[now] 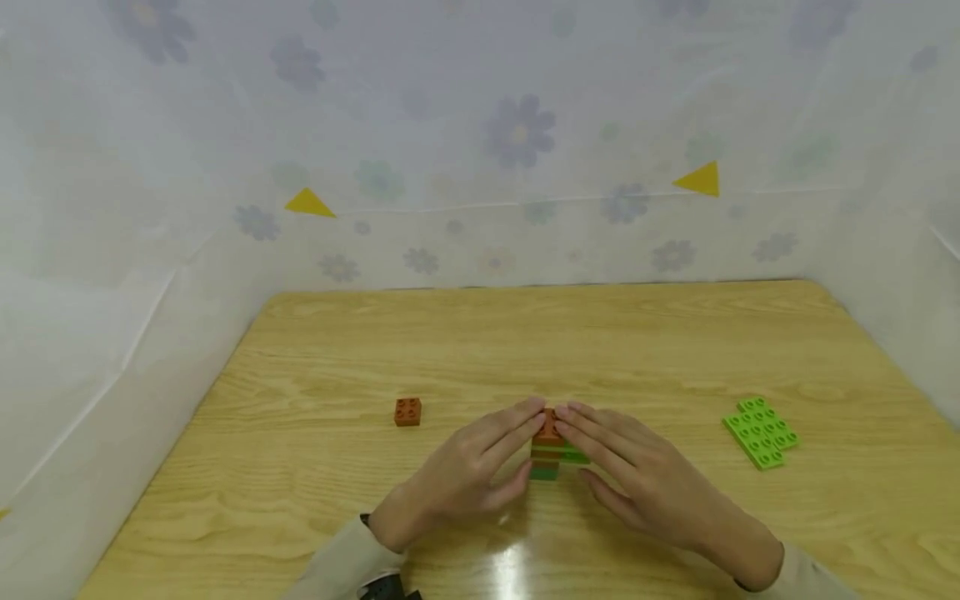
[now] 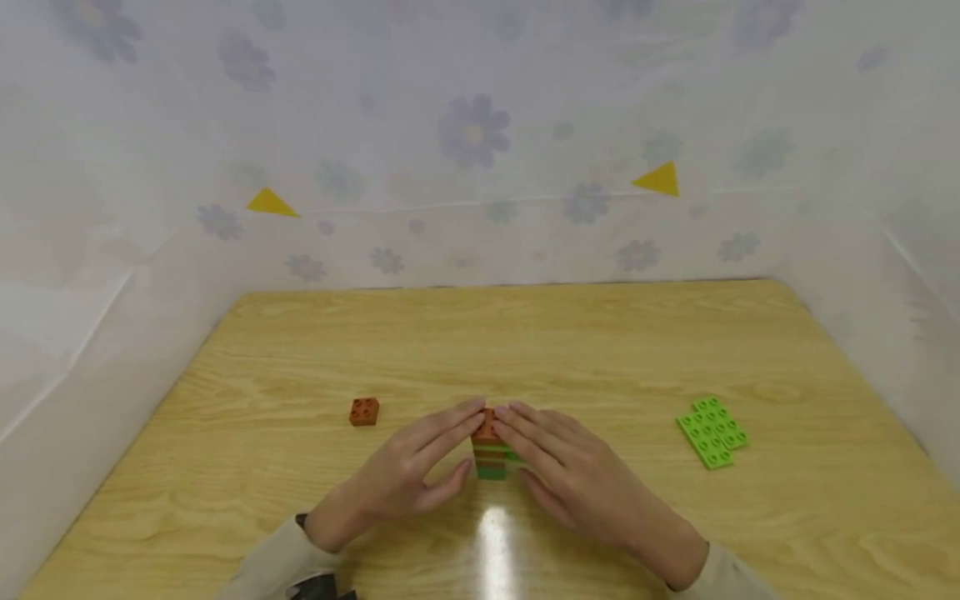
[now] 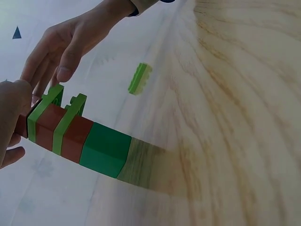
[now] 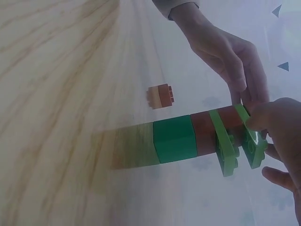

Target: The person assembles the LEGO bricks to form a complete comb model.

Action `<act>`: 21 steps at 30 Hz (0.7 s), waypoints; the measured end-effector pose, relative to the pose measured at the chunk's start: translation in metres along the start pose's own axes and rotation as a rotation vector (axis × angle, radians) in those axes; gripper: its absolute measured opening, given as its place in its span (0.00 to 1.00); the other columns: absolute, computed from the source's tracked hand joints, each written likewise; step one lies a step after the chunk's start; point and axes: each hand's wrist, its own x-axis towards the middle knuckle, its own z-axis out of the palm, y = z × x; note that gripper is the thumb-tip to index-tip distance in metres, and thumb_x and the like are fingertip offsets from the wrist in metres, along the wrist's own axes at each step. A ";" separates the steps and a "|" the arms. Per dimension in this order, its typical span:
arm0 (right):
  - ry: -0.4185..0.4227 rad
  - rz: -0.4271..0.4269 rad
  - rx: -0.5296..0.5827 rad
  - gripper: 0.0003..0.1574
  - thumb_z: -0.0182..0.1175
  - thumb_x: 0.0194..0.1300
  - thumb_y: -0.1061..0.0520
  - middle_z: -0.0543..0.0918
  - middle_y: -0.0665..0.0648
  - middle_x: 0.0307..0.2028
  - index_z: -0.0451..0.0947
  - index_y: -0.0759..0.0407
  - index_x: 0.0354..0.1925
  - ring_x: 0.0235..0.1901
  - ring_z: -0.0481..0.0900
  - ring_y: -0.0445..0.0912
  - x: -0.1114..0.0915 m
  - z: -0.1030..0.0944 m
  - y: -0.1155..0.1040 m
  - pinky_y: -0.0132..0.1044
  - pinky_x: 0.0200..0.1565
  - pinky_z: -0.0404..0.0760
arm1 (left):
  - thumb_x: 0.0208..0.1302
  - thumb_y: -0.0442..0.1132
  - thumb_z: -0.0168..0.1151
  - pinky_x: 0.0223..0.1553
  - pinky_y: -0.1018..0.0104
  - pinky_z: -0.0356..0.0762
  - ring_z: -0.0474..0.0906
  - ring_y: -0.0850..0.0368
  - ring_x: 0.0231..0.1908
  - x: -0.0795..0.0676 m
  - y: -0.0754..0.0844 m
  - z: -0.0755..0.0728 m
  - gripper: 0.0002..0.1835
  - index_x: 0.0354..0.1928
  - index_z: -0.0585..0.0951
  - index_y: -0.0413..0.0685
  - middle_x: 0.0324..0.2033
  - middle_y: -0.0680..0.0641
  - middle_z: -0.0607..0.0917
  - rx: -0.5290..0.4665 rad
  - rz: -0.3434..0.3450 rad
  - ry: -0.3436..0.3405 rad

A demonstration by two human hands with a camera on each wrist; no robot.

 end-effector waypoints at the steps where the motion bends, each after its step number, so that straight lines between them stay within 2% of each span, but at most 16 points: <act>1: 0.002 0.001 0.000 0.30 0.43 0.77 0.47 0.74 0.63 0.62 0.70 0.69 0.63 0.60 0.72 0.53 0.000 0.000 0.000 0.31 0.68 0.60 | 0.51 0.32 0.68 0.60 0.68 0.71 0.73 0.48 0.60 -0.001 0.000 0.000 0.34 0.61 0.70 0.27 0.61 0.34 0.73 -0.002 0.002 -0.006; 9: 0.034 -0.020 0.012 0.28 0.43 0.78 0.50 0.75 0.63 0.60 0.72 0.70 0.61 0.56 0.76 0.52 0.001 0.004 0.003 0.32 0.67 0.62 | 0.54 0.35 0.62 0.61 0.65 0.70 0.73 0.45 0.60 0.000 0.002 0.001 0.31 0.59 0.71 0.25 0.60 0.30 0.73 0.069 0.050 0.000; 13: 0.058 -0.029 0.016 0.27 0.44 0.77 0.51 0.76 0.64 0.59 0.73 0.70 0.59 0.53 0.77 0.53 0.002 0.005 0.004 0.32 0.66 0.64 | 0.57 0.35 0.57 0.61 0.65 0.71 0.74 0.44 0.59 0.000 0.002 0.004 0.28 0.58 0.72 0.24 0.59 0.30 0.74 0.061 0.049 0.021; 16: 0.067 -0.032 0.014 0.26 0.44 0.77 0.51 0.77 0.64 0.58 0.74 0.70 0.59 0.53 0.78 0.52 0.002 0.004 0.004 0.31 0.64 0.66 | 0.57 0.35 0.57 0.60 0.66 0.72 0.75 0.44 0.58 0.001 0.002 0.005 0.27 0.57 0.73 0.24 0.59 0.30 0.75 0.044 0.053 0.045; 21: 0.069 -0.030 0.022 0.26 0.45 0.77 0.52 0.77 0.63 0.58 0.74 0.70 0.58 0.52 0.78 0.52 0.003 0.005 0.005 0.31 0.64 0.66 | 0.53 0.33 0.62 0.58 0.68 0.72 0.76 0.45 0.57 -0.001 -0.001 0.005 0.27 0.56 0.74 0.25 0.58 0.30 0.76 0.007 0.043 0.074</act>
